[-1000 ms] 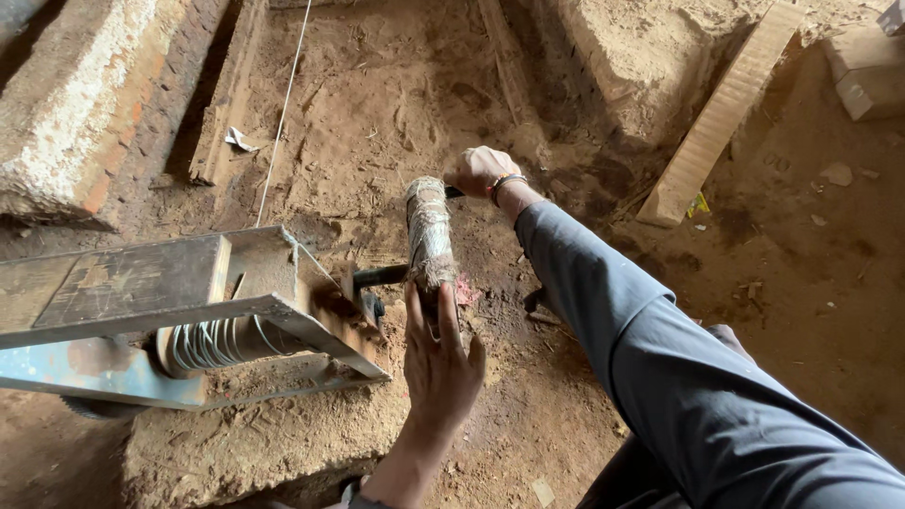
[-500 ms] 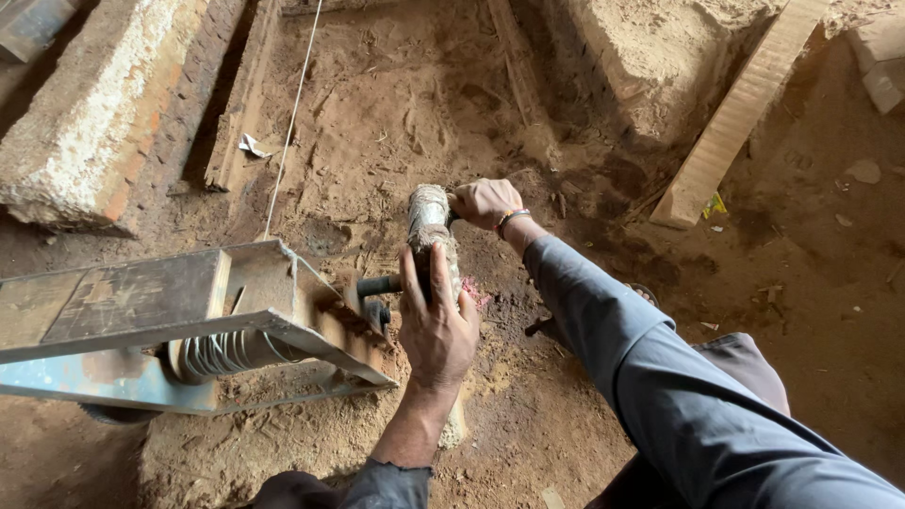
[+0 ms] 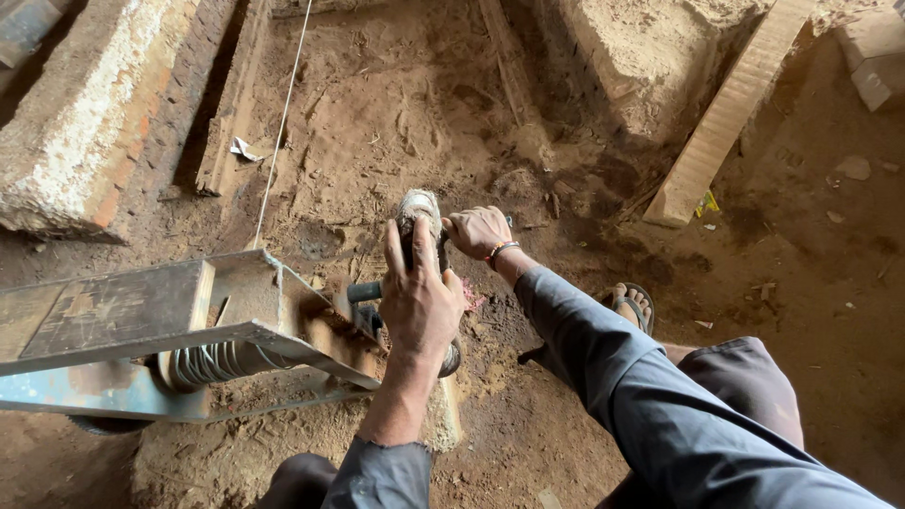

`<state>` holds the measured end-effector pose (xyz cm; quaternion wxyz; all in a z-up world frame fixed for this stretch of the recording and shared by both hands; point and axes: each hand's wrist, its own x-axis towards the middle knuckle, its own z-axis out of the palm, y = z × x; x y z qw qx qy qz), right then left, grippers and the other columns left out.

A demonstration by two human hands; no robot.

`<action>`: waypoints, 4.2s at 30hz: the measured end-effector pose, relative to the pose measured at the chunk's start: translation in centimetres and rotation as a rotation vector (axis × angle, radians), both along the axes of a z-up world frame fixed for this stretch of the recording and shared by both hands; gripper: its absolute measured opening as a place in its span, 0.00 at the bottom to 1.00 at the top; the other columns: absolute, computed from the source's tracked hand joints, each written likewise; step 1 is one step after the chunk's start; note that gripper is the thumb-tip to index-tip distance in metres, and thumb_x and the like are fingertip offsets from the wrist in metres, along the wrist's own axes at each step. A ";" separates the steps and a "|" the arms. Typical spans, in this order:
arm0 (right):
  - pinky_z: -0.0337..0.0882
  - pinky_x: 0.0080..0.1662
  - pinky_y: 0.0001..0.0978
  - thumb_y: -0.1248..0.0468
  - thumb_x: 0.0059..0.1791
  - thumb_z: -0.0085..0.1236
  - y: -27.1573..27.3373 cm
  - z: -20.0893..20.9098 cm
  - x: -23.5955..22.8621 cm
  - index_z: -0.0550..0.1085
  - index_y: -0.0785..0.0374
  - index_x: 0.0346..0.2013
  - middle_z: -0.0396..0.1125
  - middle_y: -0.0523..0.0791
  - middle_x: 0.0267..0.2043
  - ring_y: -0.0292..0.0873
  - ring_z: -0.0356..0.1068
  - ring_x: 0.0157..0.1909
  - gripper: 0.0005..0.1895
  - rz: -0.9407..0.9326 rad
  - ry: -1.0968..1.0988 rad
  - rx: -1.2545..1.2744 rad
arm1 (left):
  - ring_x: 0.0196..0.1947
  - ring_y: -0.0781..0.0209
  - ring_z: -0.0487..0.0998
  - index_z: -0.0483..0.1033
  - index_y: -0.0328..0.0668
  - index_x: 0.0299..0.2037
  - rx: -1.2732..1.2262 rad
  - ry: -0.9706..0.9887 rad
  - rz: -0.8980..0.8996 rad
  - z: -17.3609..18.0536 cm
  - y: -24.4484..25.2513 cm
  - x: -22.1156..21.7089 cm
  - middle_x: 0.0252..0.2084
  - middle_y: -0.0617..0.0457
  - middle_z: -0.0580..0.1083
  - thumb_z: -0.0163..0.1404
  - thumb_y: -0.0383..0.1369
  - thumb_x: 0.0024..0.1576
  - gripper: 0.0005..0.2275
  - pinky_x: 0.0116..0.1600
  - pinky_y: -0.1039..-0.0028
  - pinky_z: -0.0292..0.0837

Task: The person operates a manual winch by rotating a handle wrapped in material, which pulls a cable over a series of rollers in a workshop environment.

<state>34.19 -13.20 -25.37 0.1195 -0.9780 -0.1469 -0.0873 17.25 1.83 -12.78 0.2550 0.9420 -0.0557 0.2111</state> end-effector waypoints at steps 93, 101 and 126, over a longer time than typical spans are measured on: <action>0.68 0.36 0.42 0.51 0.50 0.55 0.1 8.4 -23.4 0.74 0.55 0.36 0.70 0.43 0.30 0.45 0.72 0.35 0.11 0.128 -0.015 0.091 | 0.61 0.30 0.71 0.45 0.41 0.77 0.162 0.703 0.101 5.1 -0.4 12.9 0.67 0.27 0.64 0.44 0.27 0.58 0.34 0.61 0.46 0.71; 0.70 0.34 0.39 0.47 0.47 0.58 -0.3 9.4 -22.4 0.75 0.59 0.43 0.72 0.44 0.33 0.45 0.73 0.34 0.21 0.236 -0.372 0.120 | 0.57 0.38 0.77 0.73 0.38 0.56 0.363 0.794 -0.053 4.2 -0.5 17.8 0.59 0.33 0.73 0.54 0.30 0.52 0.20 0.63 0.53 0.72; 0.66 0.28 0.33 0.42 0.54 0.50 -0.4 12.2 -16.6 0.72 0.52 0.32 0.70 0.39 0.25 0.38 0.68 0.22 0.20 0.131 -0.419 -0.128 | 0.33 0.55 0.75 0.79 0.34 0.37 0.267 0.684 -0.042 2.5 -1.5 22.4 0.39 0.42 0.79 0.45 0.25 0.55 0.08 0.37 0.70 0.75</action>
